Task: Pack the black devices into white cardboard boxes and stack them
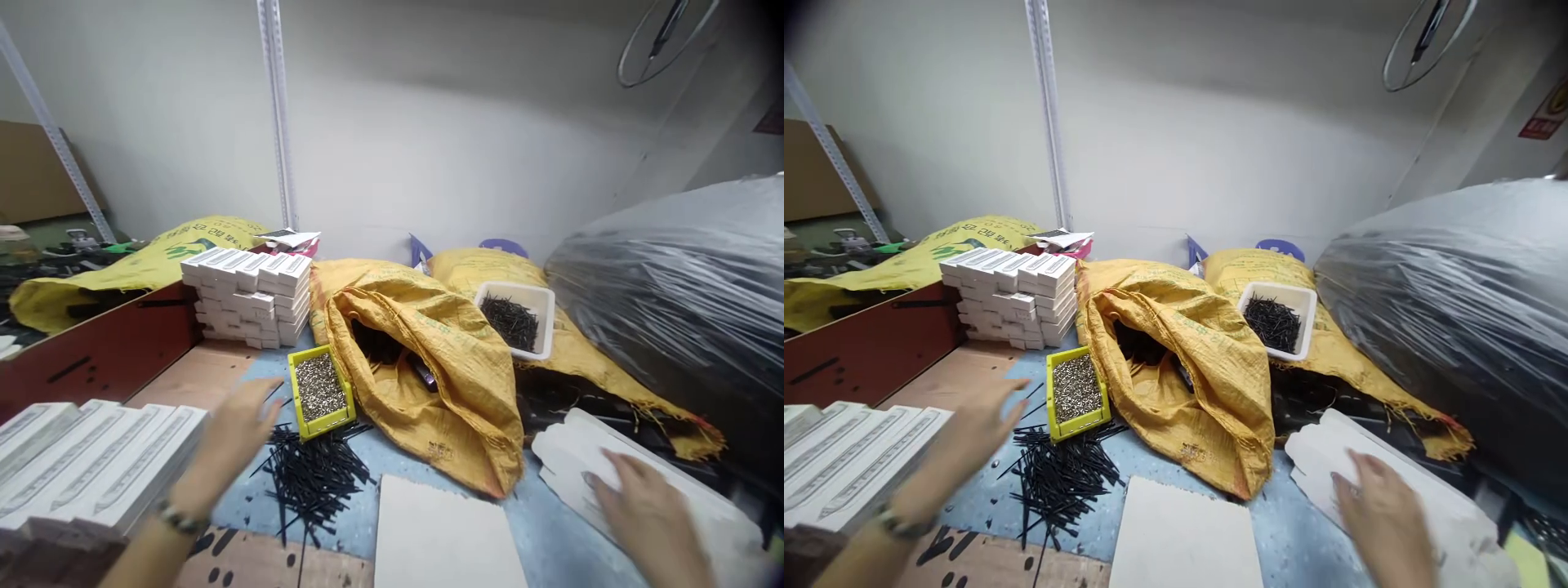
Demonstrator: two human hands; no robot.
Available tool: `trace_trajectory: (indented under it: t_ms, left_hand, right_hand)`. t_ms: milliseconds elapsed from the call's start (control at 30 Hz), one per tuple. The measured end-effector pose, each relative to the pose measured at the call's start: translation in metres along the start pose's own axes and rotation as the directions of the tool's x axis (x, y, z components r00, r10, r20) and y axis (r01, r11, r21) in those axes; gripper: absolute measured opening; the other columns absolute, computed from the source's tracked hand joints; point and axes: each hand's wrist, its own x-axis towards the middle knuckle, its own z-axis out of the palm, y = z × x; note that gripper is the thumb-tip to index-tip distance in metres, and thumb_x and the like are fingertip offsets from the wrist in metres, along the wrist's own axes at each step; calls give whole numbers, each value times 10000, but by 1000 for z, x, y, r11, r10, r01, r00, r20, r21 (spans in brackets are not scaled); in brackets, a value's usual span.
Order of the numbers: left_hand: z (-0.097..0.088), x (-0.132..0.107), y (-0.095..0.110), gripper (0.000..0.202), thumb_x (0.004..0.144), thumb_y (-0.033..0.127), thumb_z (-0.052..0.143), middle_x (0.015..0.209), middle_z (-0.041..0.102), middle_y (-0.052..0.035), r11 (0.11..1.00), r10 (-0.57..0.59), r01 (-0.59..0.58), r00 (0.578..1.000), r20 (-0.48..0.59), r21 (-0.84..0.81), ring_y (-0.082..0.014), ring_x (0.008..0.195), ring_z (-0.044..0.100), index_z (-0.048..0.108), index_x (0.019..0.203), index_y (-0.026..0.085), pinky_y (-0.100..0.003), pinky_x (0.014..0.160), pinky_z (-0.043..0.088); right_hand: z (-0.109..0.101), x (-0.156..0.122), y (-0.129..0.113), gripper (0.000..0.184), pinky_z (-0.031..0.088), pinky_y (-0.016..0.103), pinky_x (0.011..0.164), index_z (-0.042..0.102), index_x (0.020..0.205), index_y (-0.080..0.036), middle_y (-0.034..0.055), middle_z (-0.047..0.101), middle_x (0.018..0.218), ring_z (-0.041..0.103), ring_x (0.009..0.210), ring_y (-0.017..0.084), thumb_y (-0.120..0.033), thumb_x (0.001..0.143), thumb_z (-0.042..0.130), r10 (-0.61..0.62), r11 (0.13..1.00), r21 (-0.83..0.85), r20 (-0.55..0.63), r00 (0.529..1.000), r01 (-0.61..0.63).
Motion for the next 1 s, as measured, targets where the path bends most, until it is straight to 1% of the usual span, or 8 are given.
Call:
trace_trajectory:
  t_ms: [67,133,233,500,633,733,833,1000]
  left_hand:
    - [33,22,42,333,879,250,397,1194,626,-84,997,80,-80,987,138,-9,-242,1137,554,581,1155,213,-383,995,419]
    - [60,44,63,252,831,174,460,1074,660,-123,997,71,-70,981,183,-9,-262,1064,588,641,1005,169,-387,930,444]
    - [82,63,68,182,797,118,474,963,661,-135,999,36,-30,977,208,-30,-257,970,610,647,849,137,-370,850,458]
    - [77,71,56,131,812,153,477,939,603,-84,892,-85,134,988,131,-431,-216,951,559,575,726,161,-319,847,418]
    - [71,67,51,32,794,206,535,807,591,-34,629,-188,282,959,210,-724,-153,766,579,523,790,177,-227,660,441]
    - [65,43,51,73,806,210,539,854,612,-44,380,-197,383,923,331,-842,-111,722,594,514,861,170,-175,576,434]
    - [64,7,60,85,816,149,537,884,623,-47,144,-180,476,875,450,-868,-69,695,603,522,899,159,-136,567,444]
    - [74,-47,87,124,796,60,593,788,616,-13,-461,-96,583,716,691,-669,-50,606,608,536,867,145,-108,498,456]
  right_hand:
    - [16,9,-84,402,497,503,877,649,1054,-170,152,654,1046,624,985,307,-444,865,423,-99,934,353,137,986,44]
    - [43,22,-158,334,496,452,925,653,1105,-229,83,672,1111,625,1043,262,-389,895,448,-289,783,623,344,893,13]
    - [86,48,-217,267,448,447,982,670,1060,-196,93,675,1127,605,1090,281,-307,839,571,-268,747,664,354,896,-39]
    - [139,81,-222,199,408,462,983,614,1027,-129,94,630,1110,569,1107,246,-259,880,582,-34,825,531,387,922,-192]
    - [133,85,-232,227,423,439,895,618,923,-87,168,653,954,614,966,314,-55,699,608,-31,844,476,502,865,-246]
    - [105,72,-235,422,442,401,833,546,1096,-141,101,649,915,620,870,268,-85,679,566,-63,816,516,528,847,-261]
    - [63,40,-240,479,466,335,787,465,1212,-215,43,628,968,594,893,226,-286,753,585,-12,508,725,547,837,-466]
    - [9,-16,-253,533,490,294,728,553,1113,-230,-14,629,804,590,781,177,-442,665,749,126,-157,699,715,688,-698]
